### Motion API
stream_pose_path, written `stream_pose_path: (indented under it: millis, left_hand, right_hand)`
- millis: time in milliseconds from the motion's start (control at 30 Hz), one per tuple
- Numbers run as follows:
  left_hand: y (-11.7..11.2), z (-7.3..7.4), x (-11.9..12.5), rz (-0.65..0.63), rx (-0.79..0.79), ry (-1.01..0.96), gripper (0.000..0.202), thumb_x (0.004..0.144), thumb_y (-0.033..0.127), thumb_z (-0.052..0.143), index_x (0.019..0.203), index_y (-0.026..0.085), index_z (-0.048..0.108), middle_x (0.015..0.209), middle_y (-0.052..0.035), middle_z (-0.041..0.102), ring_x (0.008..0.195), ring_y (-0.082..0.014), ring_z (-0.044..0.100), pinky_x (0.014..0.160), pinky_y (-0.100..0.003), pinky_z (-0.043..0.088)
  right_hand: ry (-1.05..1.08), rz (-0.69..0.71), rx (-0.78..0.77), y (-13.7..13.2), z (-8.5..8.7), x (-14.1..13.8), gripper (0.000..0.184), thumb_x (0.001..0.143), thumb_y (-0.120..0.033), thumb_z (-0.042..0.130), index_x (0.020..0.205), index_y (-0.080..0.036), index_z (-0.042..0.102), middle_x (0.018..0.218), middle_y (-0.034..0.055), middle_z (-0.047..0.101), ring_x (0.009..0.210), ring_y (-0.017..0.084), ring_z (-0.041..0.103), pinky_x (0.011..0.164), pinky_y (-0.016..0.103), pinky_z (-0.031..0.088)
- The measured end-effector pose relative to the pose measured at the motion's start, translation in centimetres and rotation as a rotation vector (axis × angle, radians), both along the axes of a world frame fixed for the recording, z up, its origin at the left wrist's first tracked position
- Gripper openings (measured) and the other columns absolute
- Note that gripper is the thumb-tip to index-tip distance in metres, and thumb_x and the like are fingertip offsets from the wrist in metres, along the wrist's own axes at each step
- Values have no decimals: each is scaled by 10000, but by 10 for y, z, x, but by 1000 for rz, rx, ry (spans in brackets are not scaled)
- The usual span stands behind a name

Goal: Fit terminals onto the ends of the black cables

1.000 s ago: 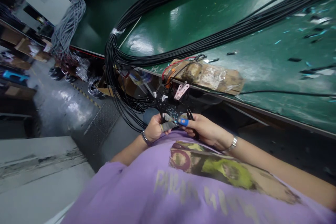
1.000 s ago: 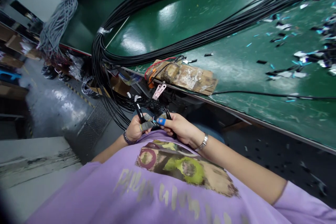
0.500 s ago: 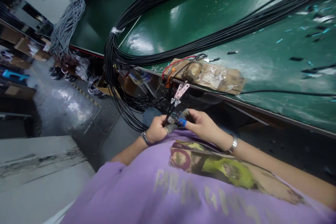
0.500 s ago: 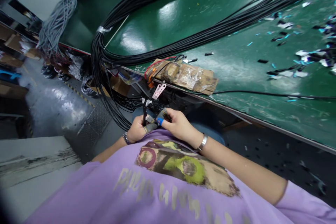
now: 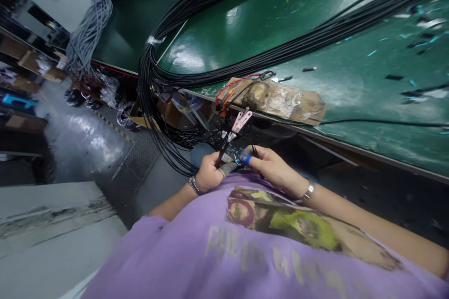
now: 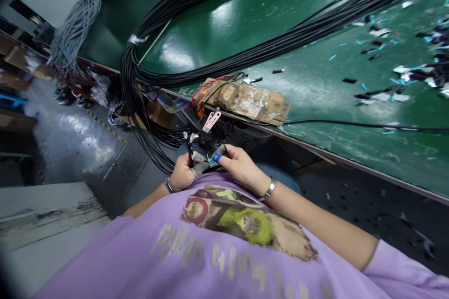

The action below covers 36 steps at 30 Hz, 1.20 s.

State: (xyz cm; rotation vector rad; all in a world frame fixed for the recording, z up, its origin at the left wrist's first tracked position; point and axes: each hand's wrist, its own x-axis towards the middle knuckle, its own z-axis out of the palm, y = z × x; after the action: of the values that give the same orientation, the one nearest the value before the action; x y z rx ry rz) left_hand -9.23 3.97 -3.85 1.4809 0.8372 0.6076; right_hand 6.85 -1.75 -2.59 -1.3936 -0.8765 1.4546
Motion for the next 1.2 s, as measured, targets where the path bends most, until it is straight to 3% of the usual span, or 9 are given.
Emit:
stream_pose_path:
  millis: [167,333,400,533,633,767,867,967,1200]
  left_hand:
    - [-2,-7,-1,-33,59,57,393,608,484,761,613,137,575,568,15,527,565,-86,466,554,-206,422]
    - [-3,-8,0,34,39,107,397,610,486,754,630,138,563,575,22,543,522,-63,446,511,-188,390]
    - [-2,-4,1,-1,-46,137,417,617,510,738,627,140,546,542,30,539,464,-50,428,465,-180,362]
    - [7,4,1,-235,-392,138,494,633,608,675,605,144,510,497,8,568,362,-55,448,358,-173,282]
    - [14,6,2,-345,-588,86,523,571,620,714,579,141,505,450,-9,563,340,-84,484,319,-178,249]
    - [12,8,6,-211,-580,6,500,527,563,773,615,129,541,440,4,560,315,-67,447,306,-173,221]
    - [6,10,7,-88,-474,5,472,550,532,778,645,133,547,428,39,531,294,-37,379,310,-167,218]
    - [1,9,4,-22,-376,25,442,609,519,752,647,132,542,428,51,511,299,-22,348,322,-162,221]
    - [0,4,-1,-27,-371,40,449,632,535,730,650,131,534,427,52,502,302,-17,320,326,-170,202]
  right_hand:
    - [-71,11,94,3,0,2,312,630,-462,671,635,-195,510,590,-40,492,561,107,413,565,260,385]
    - [-137,52,112,4,-11,2,238,660,-416,616,643,-197,524,623,-17,540,610,137,465,612,284,413]
    - [-148,62,135,3,-12,3,229,669,-411,612,652,-194,537,635,-12,554,629,144,480,635,291,423]
    - [-104,50,168,0,-5,4,256,682,-432,638,675,-189,559,658,-10,569,637,139,481,641,287,429]
    - [20,24,102,-2,-1,3,332,663,-487,682,685,-186,544,613,-28,521,567,112,435,557,259,393]
    - [129,18,-5,-4,-3,4,436,697,-610,626,721,-193,503,529,-71,402,447,74,303,437,230,293]
    - [-51,118,128,-7,-1,10,435,783,-626,525,780,-191,546,672,-4,549,573,125,463,572,280,432]
    - [-245,241,241,-11,5,18,439,854,-583,419,846,-184,602,824,60,629,742,188,551,753,346,466]
    - [-292,338,181,-11,9,17,392,843,-464,442,905,-152,670,851,64,680,780,207,593,781,342,477]
